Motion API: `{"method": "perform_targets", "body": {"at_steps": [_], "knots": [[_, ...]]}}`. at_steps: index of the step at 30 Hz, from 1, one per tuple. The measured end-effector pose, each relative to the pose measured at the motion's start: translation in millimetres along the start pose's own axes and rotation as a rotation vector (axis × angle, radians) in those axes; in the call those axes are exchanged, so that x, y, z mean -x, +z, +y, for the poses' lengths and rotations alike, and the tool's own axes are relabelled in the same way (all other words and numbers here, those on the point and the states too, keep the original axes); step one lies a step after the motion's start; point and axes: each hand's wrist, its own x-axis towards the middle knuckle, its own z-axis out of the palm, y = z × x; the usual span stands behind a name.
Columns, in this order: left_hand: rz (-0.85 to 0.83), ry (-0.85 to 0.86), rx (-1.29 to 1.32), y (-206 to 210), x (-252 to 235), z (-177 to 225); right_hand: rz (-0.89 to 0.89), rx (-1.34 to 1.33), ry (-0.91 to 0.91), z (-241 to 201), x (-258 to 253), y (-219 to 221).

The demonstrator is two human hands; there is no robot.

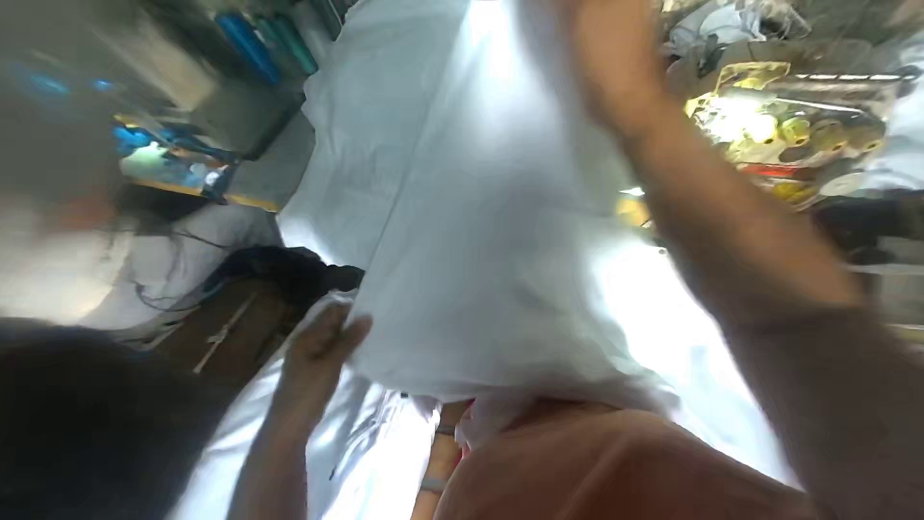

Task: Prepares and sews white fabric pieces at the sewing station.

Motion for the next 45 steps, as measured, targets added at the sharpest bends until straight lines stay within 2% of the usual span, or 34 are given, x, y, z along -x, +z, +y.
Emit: {"method": "perform_targets", "body": {"at_steps": [1,2,3,5,8,11,14,18,21,22,26,29,31,33,35,39,43,45], "knots": [[0.016,-0.134,-0.030,3.0,6.3,-29.4,-0.138,-0.125,0.225,-1.9,3.8,30.9],[0.012,-0.269,-0.071,6.7,13.3,-53.2,-0.267,-0.245,0.321,14.7,13.8,61.3],[-0.007,-0.374,-0.131,10.9,19.9,-69.9,-0.397,-0.316,0.355,32.8,28.0,85.0],[-0.043,-0.475,-0.214,19.6,31.0,-89.0,-0.569,-0.230,0.358,62.0,49.4,110.2],[-0.041,-0.481,-0.366,29.7,38.9,-99.8,-0.579,-0.070,0.403,91.5,68.1,104.4],[0.002,-0.268,-0.580,43.8,20.2,-88.4,-0.503,0.071,0.519,108.2,89.7,72.5],[-0.066,0.084,-0.533,82.6,-30.2,-60.5,-0.454,0.087,0.614,115.3,123.0,51.2],[-0.275,0.415,-0.465,151.9,-112.2,-8.4,-0.333,-0.020,0.700,112.6,161.3,51.5],[-0.248,0.695,-0.557,187.8,-169.2,7.8,-0.264,0.059,0.660,103.2,171.9,51.1],[-0.282,0.705,-0.603,193.9,-182.1,14.3,-0.278,0.066,0.663,99.7,175.7,50.2],[-0.430,0.565,-0.701,203.7,-200.8,40.3,-0.450,0.014,0.729,89.5,193.5,43.3],[-0.432,0.551,-0.718,209.0,-206.9,39.5,-0.491,0.116,0.716,99.1,200.1,52.2],[-0.439,0.568,-0.753,216.3,-213.1,31.9,-0.493,0.224,0.722,95.5,196.5,61.7],[-0.477,0.560,-0.717,215.9,-217.3,30.4,-0.415,0.294,0.723,94.2,195.4,69.4],[-0.421,0.621,-0.631,208.8,-216.4,25.9,-0.339,0.298,0.692,98.2,196.4,74.2],[-0.084,0.826,-0.511,198.4,-191.4,-10.6,-0.239,0.248,0.657,105.8,202.9,76.3],[-0.108,0.793,-0.437,200.6,-171.7,-58.7,-0.282,0.246,0.580,107.6,208.8,76.6],[-0.095,0.758,-0.412,206.6,-170.3,-67.3,-0.328,0.288,0.539,107.7,211.3,77.0]]}}
